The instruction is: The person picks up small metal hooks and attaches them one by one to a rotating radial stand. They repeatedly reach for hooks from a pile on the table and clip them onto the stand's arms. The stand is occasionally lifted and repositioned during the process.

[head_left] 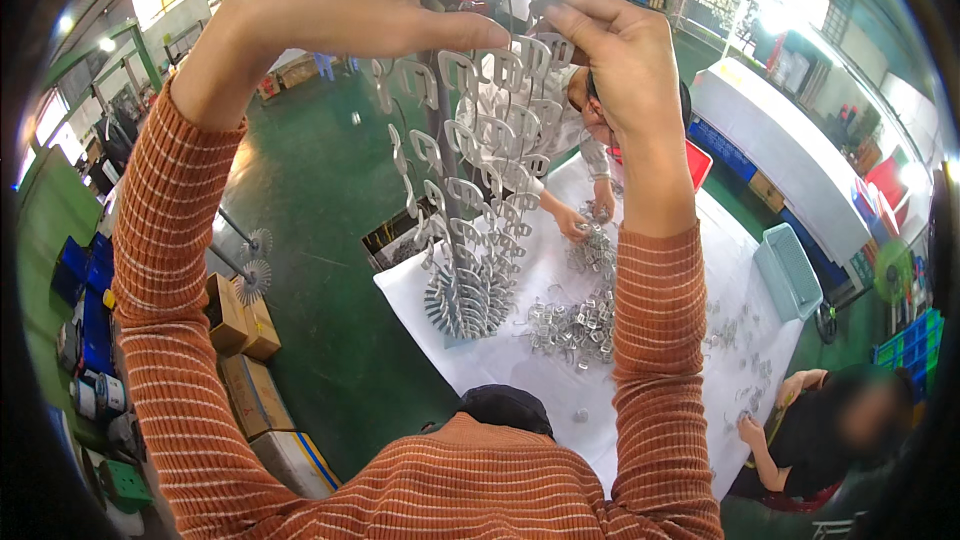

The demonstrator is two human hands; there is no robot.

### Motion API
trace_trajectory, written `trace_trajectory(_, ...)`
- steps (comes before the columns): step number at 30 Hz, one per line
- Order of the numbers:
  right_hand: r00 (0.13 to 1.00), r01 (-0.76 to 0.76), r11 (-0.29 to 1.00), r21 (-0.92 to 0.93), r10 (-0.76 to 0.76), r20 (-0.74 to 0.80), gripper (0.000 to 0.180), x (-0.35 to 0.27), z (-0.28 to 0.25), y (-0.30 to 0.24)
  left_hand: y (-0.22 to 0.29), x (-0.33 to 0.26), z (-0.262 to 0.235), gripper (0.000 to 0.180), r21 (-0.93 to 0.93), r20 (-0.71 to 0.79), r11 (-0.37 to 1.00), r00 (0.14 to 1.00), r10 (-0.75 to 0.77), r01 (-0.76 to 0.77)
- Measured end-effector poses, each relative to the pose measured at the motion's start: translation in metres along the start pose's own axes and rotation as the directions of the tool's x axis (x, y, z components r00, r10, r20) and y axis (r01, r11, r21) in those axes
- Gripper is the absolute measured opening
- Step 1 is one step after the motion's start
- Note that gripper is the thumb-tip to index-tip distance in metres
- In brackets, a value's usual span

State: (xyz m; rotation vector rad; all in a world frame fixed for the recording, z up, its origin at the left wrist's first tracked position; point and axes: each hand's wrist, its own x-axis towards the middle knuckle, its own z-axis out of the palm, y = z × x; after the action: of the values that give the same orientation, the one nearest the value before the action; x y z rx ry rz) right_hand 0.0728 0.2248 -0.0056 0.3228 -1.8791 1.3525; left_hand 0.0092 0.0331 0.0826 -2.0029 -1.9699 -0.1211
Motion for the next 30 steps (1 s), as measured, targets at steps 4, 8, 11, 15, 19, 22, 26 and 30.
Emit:
trace_trajectory(4, 0.994, 0.028, 0.995, 0.097, -0.018, -0.103, 0.018, -0.004, -0.008, 0.009, 0.005, 0.009, 0.004, 0.054, 0.000, 0.002, 1.000, 1.000, 0.024, -0.024)
trace_trajectory(8, 0.993, 0.037, 0.989, 0.142, -0.020, -0.120, 0.017, -0.007, -0.011, 0.009, 0.010, 0.013, 0.001, 0.054, -0.007, 0.033, 0.998, 0.997, 0.070, -0.070)
trace_trajectory(11, 0.991, 0.053, 0.986, 0.157, -0.033, -0.129, 0.018, -0.008, -0.017, 0.012, 0.013, 0.017, 0.003, 0.054, -0.013, 0.035, 0.998, 0.997, 0.063, -0.062)
trace_trajectory(15, 0.990, -0.033, 0.966, 0.256, 0.067, -0.124, 0.022, -0.016, -0.034, 0.012, 0.020, 0.016, 0.001, 0.055, 0.104, 0.050, 0.994, 0.998, -0.031, 0.026)
trace_trajectory(19, 0.969, -0.102, 0.995, 0.003, 0.100, -0.227, 0.027, -0.027, -0.085, 0.030, 0.042, 0.013, -0.005, 0.057, 0.183, 0.049, 0.973, 0.987, -0.154, 0.142)
trace_trajectory(22, 0.919, -0.229, 0.895, -0.383, 0.070, -0.388, 0.033, -0.035, -0.140, 0.048, 0.028, 0.008, -0.003, 0.060, 0.254, 0.031, 0.931, 0.960, -0.280, 0.263)
trace_trajectory(26, 0.855, -0.515, 0.295, -0.804, 0.108, -0.508, 0.035, -0.050, -0.189, 0.071, 0.000, 0.006, 0.011, 0.061, 0.336, -0.163, 0.919, 0.974, -0.158, 0.205)
trace_trajectory(30, 0.968, -0.209, 0.537, -0.817, -0.007, -0.252, 0.034, -0.034, -0.137, 0.063, 0.037, 0.005, -0.004, 0.056, 0.243, -0.152, 0.922, 0.951, -0.270, 0.301)
